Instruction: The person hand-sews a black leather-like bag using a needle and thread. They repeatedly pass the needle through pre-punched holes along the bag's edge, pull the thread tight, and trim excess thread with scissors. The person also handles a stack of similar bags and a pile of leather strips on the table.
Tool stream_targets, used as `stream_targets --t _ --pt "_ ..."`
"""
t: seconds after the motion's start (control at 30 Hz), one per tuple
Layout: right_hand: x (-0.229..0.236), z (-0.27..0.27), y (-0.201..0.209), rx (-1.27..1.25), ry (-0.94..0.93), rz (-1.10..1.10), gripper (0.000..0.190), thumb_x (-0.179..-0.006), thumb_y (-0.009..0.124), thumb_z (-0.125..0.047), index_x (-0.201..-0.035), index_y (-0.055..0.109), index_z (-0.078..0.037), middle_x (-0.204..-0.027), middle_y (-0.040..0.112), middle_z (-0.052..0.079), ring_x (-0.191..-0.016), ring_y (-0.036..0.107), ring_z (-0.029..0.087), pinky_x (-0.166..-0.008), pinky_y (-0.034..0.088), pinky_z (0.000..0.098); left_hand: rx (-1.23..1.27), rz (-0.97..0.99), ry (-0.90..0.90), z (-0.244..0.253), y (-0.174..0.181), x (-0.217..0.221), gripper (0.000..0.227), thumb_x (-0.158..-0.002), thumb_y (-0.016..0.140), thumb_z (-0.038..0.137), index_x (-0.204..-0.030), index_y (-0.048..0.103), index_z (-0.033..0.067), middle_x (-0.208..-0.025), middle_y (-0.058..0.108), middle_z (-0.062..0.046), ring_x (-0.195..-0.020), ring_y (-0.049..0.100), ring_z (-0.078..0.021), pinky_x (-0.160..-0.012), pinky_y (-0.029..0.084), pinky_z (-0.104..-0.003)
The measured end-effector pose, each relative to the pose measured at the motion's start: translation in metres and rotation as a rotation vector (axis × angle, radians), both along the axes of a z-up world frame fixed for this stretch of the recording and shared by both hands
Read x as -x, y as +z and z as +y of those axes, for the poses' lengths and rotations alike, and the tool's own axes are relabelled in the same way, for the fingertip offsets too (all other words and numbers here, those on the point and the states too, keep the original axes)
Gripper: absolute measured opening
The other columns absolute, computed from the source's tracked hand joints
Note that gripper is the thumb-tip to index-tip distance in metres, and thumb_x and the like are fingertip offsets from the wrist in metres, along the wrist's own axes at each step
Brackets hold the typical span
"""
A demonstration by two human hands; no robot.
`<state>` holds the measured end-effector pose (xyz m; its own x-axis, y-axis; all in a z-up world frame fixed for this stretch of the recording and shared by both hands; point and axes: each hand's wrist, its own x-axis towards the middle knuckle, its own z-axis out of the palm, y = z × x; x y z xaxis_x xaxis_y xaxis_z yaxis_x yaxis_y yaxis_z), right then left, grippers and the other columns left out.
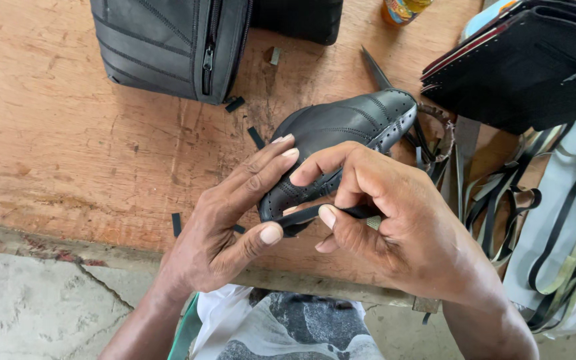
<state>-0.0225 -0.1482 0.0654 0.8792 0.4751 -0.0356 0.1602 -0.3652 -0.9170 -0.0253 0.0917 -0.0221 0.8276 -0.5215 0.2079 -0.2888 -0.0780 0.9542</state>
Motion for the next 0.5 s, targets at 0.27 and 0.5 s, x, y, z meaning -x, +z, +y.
stream_targets --t 0.27,0.5 --pt "-0.0036 0.0027 -0.0026 -0.071 -0.029 0.132 0.021 -0.099 0.062 -0.010 -0.085 0.049 -0.004 -0.122 0.065 0.016 -0.078 0.078 0.010 -0.064 0.065 0.0214 -0.040 -0.069 0.028 -0.0009 -0.0046 0.0016 0.059 -0.102 0.061 0.028 -0.152 0.049 -0.0011 -0.164 0.045 -0.026 -0.157 0.044 -0.0416 -0.128 0.039 -0.048" --pt "-0.0053 0.0022 0.0038 0.181 -0.102 -0.061 0.020 -0.089 0.077 -0.016 -0.082 0.061 -0.005 -0.106 0.062 0.007 -0.081 0.059 0.009 -0.068 0.051 0.0225 0.021 0.014 0.067 -0.0070 -0.0064 0.0071 0.057 -0.102 0.059 0.030 -0.148 0.055 -0.0023 -0.162 0.050 -0.027 -0.158 0.045 -0.0414 -0.129 0.039 -0.049"
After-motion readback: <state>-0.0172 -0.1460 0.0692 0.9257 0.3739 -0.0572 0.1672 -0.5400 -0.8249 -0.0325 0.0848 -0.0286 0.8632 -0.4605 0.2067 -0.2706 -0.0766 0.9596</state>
